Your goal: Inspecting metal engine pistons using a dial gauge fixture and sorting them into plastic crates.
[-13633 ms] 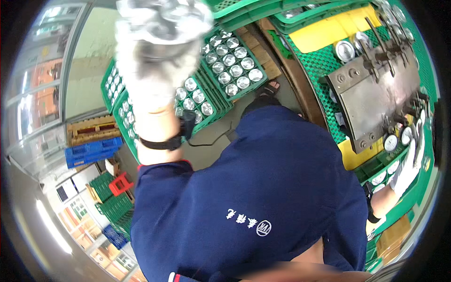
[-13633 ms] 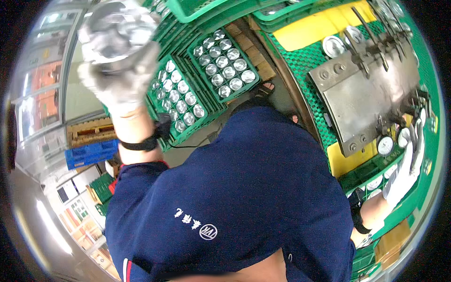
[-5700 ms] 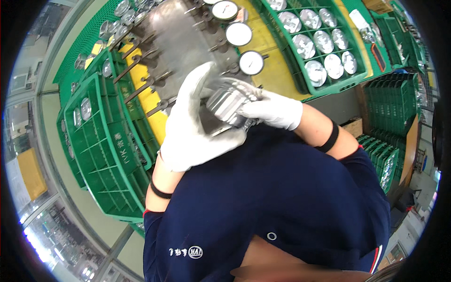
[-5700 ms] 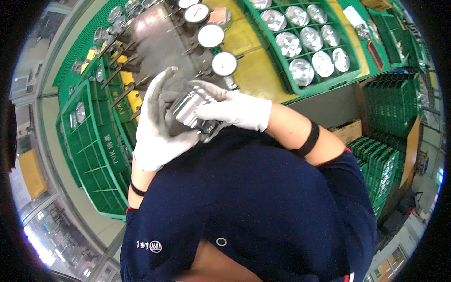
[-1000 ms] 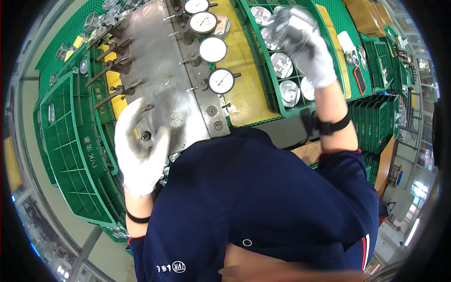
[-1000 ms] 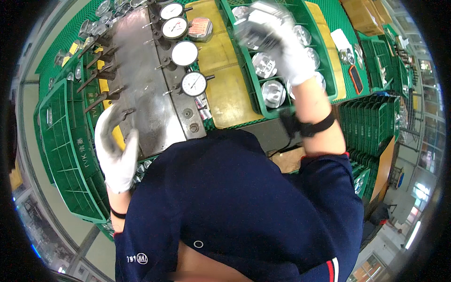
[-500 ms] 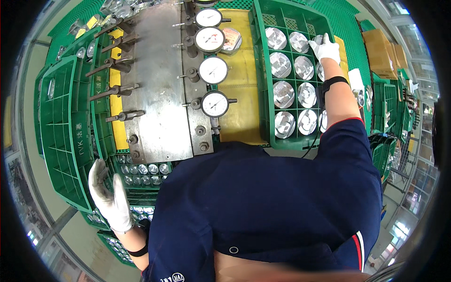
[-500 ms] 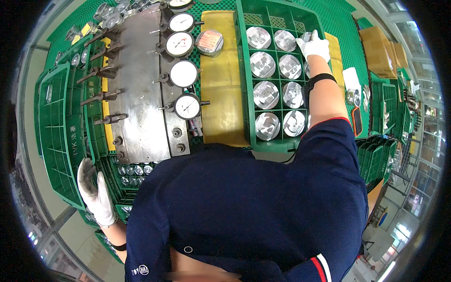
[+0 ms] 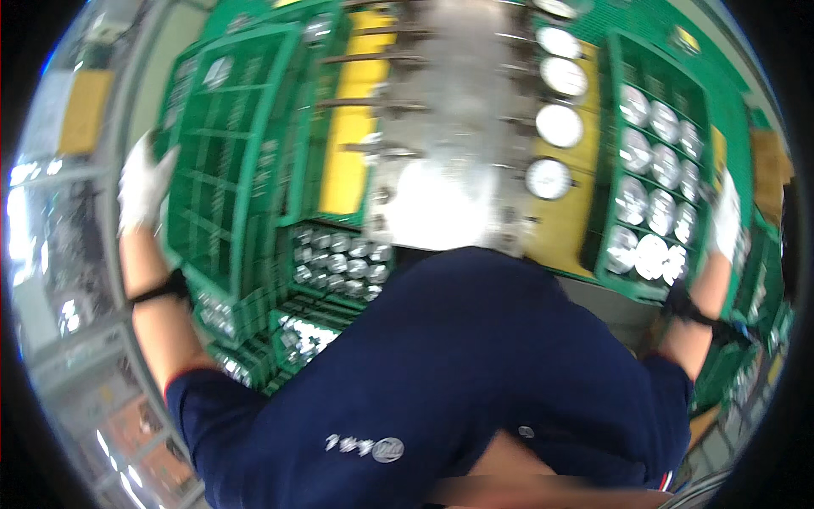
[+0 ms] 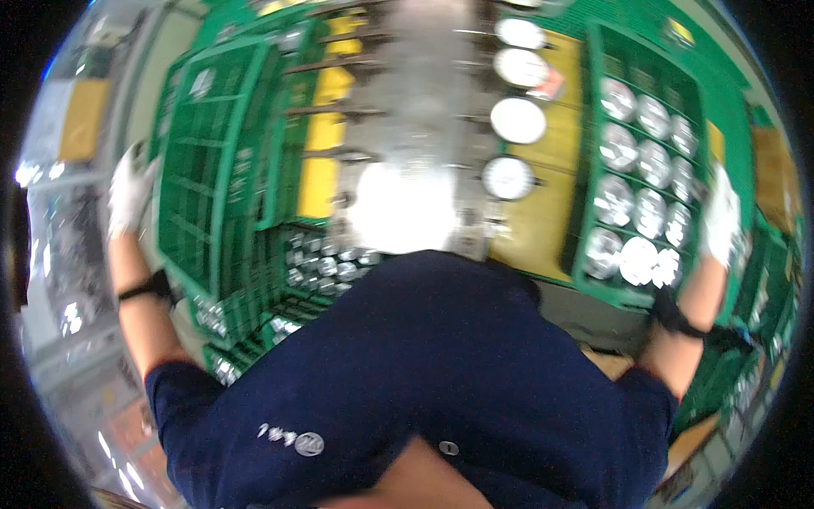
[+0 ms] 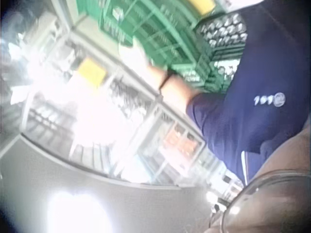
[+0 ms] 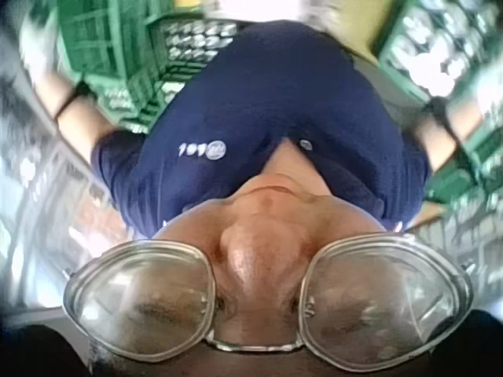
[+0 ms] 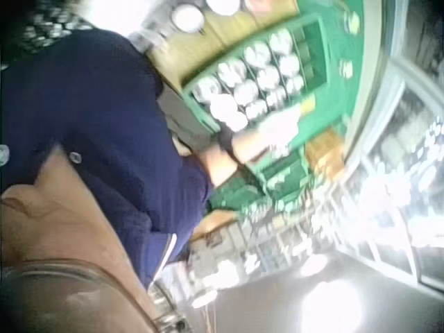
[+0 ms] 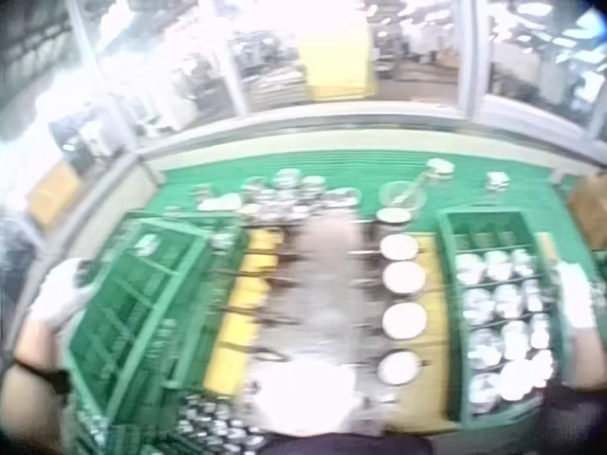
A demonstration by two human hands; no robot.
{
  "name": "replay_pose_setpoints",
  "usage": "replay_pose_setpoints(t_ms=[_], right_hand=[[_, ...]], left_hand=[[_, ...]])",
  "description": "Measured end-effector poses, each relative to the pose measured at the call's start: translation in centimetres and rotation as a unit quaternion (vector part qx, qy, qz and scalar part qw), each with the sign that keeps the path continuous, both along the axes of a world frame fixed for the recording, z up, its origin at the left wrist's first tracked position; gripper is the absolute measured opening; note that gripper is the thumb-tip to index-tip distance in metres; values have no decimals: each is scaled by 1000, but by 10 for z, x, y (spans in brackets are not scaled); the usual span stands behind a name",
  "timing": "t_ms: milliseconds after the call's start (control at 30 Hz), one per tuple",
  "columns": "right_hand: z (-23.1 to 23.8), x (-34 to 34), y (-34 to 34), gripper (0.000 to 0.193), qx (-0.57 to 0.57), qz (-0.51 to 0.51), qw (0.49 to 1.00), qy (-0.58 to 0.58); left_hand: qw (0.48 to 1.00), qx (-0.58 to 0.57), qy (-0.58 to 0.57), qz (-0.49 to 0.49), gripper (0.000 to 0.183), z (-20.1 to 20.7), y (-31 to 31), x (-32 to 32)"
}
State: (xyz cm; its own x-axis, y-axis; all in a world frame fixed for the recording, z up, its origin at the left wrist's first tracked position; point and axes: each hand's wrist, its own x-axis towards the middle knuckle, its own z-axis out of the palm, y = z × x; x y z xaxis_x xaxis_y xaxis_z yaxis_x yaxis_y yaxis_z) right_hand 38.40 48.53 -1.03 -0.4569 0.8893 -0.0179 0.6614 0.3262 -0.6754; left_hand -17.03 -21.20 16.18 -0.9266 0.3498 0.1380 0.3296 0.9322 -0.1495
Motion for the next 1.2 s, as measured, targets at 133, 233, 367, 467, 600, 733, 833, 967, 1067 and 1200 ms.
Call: replay_pose_setpoints(t_ms=[133, 233, 367, 467, 600, 733, 833, 967, 1067, 1200], right_hand=[[-5, 14, -91, 49, 8, 17, 997, 72], [-10, 5, -168, 51, -108, -23, 990, 91], [41, -10, -292, 51, -110, -70, 988, 77], [66, -28, -329, 39, 6, -41, 999, 7], [87, -27, -370, 39, -72, -52, 991, 104], [90, -2, -420, 39, -90, -162, 973, 140], [94, 5, -434, 39, -107, -195, 963, 150], [95, 4, -437, 39, -106, -185, 966, 149], [85, -7, -420, 41, -103, -146, 975, 132], [83, -27, -407, 40, -92, -70, 984, 132]], left_hand=[[993, -118, -15, -18, 58, -41, -50, -100], [988, -139, -43, -46, 57, -62, -26, -140], [985, -102, -95, -96, 55, -85, 40, -186], [962, -60, -176, -201, 58, -122, 9, -256], [911, 69, -207, -350, 44, -167, -60, -373], [873, 32, -449, -187, 38, -190, -6, -400], [805, 231, -544, -42, 35, -220, 21, -402], [704, 541, -447, 114, 33, -231, 24, -399], [725, 504, -470, 16, 37, -195, 0, -373], [962, 22, 100, -252, 94, -117, 6, -306]])
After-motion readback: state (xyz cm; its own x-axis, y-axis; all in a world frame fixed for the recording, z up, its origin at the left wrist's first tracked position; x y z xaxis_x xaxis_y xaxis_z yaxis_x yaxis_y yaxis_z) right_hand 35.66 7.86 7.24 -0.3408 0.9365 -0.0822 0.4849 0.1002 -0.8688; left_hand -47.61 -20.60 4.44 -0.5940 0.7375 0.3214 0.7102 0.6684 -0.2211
